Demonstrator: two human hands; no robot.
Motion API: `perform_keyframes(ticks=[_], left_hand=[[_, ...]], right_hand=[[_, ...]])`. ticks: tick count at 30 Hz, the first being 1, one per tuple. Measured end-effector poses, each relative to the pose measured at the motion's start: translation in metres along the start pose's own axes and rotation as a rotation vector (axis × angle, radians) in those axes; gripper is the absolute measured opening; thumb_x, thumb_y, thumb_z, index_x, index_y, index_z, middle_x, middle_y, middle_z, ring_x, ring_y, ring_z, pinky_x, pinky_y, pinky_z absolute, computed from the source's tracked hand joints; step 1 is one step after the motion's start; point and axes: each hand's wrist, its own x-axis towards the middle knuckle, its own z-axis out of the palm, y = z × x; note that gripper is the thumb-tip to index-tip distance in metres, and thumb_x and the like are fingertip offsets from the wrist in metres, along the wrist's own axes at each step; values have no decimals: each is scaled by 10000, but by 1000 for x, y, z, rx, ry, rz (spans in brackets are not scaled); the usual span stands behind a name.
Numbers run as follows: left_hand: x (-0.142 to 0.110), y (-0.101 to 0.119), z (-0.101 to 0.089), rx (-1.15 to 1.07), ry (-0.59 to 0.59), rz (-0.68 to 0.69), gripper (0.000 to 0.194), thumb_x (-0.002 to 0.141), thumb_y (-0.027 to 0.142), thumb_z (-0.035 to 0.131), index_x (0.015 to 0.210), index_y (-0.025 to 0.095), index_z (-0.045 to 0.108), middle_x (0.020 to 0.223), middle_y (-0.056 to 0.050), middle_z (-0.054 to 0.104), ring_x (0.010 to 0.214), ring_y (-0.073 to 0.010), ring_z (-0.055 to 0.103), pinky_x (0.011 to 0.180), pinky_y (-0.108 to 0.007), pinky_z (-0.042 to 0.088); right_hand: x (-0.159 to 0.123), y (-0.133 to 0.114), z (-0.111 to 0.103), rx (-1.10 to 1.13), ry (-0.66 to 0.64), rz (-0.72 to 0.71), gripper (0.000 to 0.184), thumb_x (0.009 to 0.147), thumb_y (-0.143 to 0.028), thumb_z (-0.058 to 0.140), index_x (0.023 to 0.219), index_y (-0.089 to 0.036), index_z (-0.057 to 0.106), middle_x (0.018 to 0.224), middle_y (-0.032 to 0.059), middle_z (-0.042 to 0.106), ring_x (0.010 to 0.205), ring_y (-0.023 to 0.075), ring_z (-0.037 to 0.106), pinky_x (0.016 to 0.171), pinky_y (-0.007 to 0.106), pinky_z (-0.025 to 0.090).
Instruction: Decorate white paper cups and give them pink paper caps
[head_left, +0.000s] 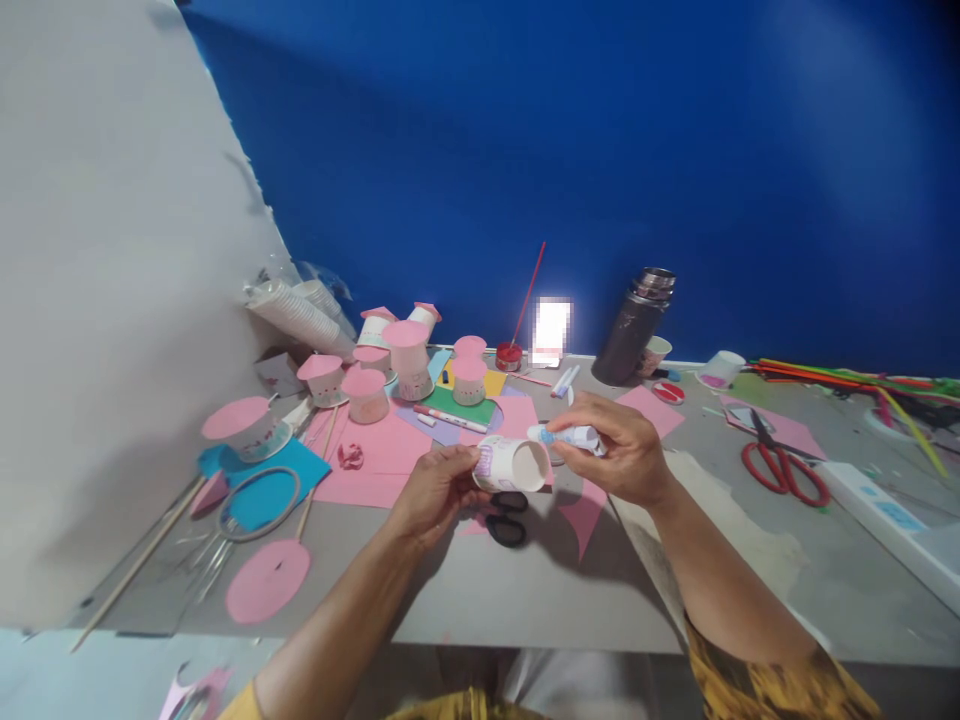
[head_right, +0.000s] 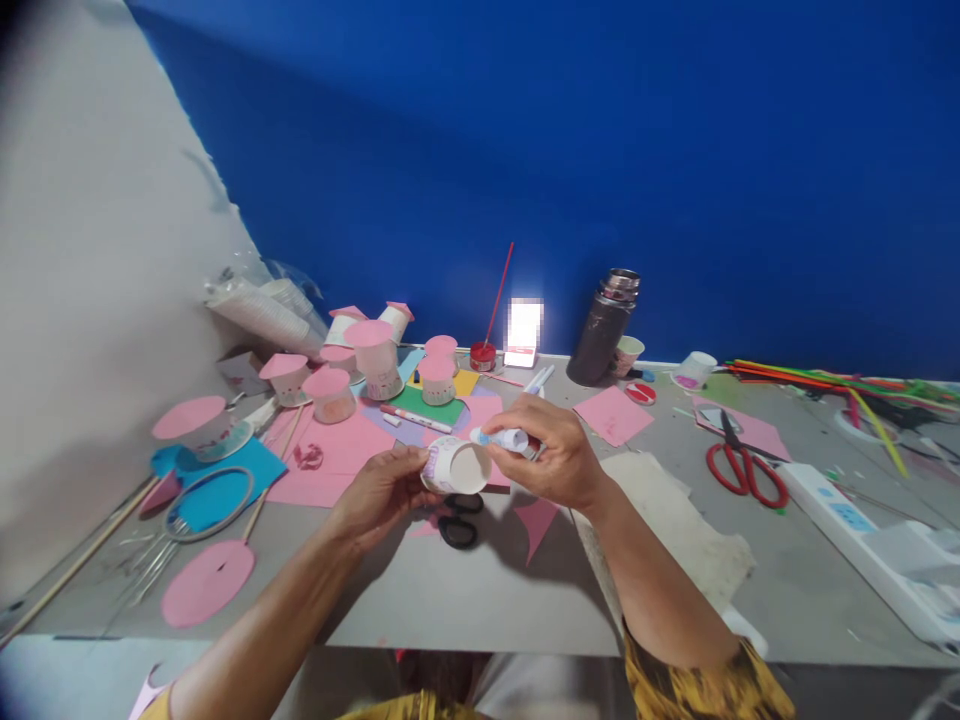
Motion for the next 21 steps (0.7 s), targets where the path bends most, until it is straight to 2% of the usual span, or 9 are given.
perform_keyframes(ticks=[6, 10, 13, 17, 21], left_hand=[[0, -1, 0, -4, -15, 6, 167, 757, 226, 809, 776, 80, 729, 695, -98, 722, 577, -166, 691, 545, -249, 586], [0, 0, 0, -4, -6, 12, 175, 748, 228, 813, 774, 77, 730, 694, -99, 719, 576, -169, 691, 553, -256, 588], [-1, 1, 0, 15, -7, 32, 192, 740, 240, 822, 760, 76, 724, 692, -98, 717, 566, -165, 685, 555, -258, 584], [-2, 1, 2, 11, -10, 27, 191, 732, 234, 833, 743, 85, 714, 683, -89, 715, 548, -154, 671, 550, -253, 580], [-2, 2, 2, -47, 20, 9, 156, 759, 211, 807, 742, 99, 700, 695, -89, 717, 597, -175, 695, 565, -262, 590]], right_hand=[[-1, -5, 2, 80, -10, 22, 87, 856, -184, 720, 935, -204, 750, 731, 19, 666, 600, 140, 535, 548, 284, 432], [-3, -11, 9, 147, -68, -16, 114, 856, -172, 716, 963, -204, 741, 766, 28, 699, 620, 143, 553, 569, 285, 453], [-2, -15, 12, 97, -46, -8, 79, 861, -188, 705, 930, -209, 737, 741, 23, 699, 609, 142, 564, 569, 279, 460], [0, -12, 6, -80, 59, 180, 58, 838, -199, 673, 828, -208, 730, 670, -7, 683, 515, 113, 531, 484, 242, 415], [1, -5, -3, -120, 58, 356, 58, 803, -217, 674, 771, -202, 720, 549, -49, 616, 431, 91, 472, 421, 217, 358]])
